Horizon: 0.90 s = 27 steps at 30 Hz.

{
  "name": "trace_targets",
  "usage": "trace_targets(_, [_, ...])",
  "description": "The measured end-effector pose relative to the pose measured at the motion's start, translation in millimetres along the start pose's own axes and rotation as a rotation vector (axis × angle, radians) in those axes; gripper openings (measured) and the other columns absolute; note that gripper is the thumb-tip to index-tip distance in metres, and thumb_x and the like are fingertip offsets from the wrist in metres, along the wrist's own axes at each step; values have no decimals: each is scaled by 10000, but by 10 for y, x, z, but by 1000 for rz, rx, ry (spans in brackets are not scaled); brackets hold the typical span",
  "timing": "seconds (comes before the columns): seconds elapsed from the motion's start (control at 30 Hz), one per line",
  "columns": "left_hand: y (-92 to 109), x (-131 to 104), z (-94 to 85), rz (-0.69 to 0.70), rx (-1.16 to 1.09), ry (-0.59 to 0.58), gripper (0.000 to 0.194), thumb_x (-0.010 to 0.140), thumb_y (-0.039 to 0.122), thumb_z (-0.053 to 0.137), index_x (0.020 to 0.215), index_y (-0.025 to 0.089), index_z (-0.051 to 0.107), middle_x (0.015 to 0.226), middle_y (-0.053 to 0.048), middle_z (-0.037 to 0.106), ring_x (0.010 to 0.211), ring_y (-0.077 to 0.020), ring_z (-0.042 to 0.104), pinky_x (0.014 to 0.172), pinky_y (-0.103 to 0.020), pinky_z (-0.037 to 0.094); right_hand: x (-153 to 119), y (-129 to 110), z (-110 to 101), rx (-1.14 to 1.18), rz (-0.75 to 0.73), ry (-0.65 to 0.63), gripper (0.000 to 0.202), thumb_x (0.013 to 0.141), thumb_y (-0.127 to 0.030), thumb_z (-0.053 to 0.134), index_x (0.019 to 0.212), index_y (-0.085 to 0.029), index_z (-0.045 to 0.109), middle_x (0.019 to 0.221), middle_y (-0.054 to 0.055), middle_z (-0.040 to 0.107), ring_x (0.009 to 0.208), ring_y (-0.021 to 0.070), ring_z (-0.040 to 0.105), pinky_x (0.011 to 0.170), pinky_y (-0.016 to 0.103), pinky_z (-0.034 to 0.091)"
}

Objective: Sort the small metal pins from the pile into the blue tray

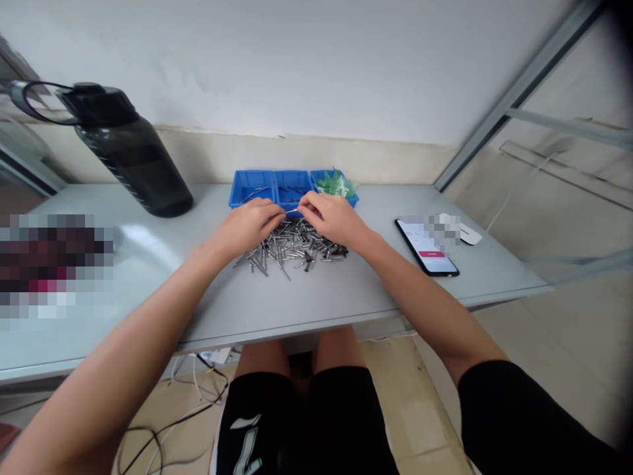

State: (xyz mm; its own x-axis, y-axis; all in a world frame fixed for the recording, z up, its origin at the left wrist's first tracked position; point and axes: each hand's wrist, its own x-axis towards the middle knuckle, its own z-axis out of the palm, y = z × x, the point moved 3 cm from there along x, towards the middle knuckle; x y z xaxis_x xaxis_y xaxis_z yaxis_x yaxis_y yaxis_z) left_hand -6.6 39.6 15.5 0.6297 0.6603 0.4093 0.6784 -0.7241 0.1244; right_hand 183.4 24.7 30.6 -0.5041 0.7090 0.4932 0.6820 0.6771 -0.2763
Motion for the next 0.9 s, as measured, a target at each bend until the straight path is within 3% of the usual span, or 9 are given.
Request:
trace_targets(0.27, [22,-6,-38,-62,50,15,356,976,337,387,992,182,707,928,-91,679,945,-254,615,814,-368,487,18,35,41,-20,-32,-46,178,957,-313,484,936,-186,606,832,38,644,819,171,567,747,289,373])
trace_targets(0.5, [-2,-6,-29,-28,27,6,355,972,345,393,1002,176,704,944,-85,677,965,-245,608,864,-368,477,24,45,85,-35,-35,-65,173,950,-279,464,958,-189,612,847,45,646,835,181,554,756,300,376])
trace_targets(0.9, [86,-2,-64,7,-29,56,314,970,350,433,1009,184,697,922,-66,680,917,-224,622,797,-329,468,15,5,110,-37,-81,-29,199,959,-282,444,969,-182,615,867,51,634,847,179,547,785,304,385])
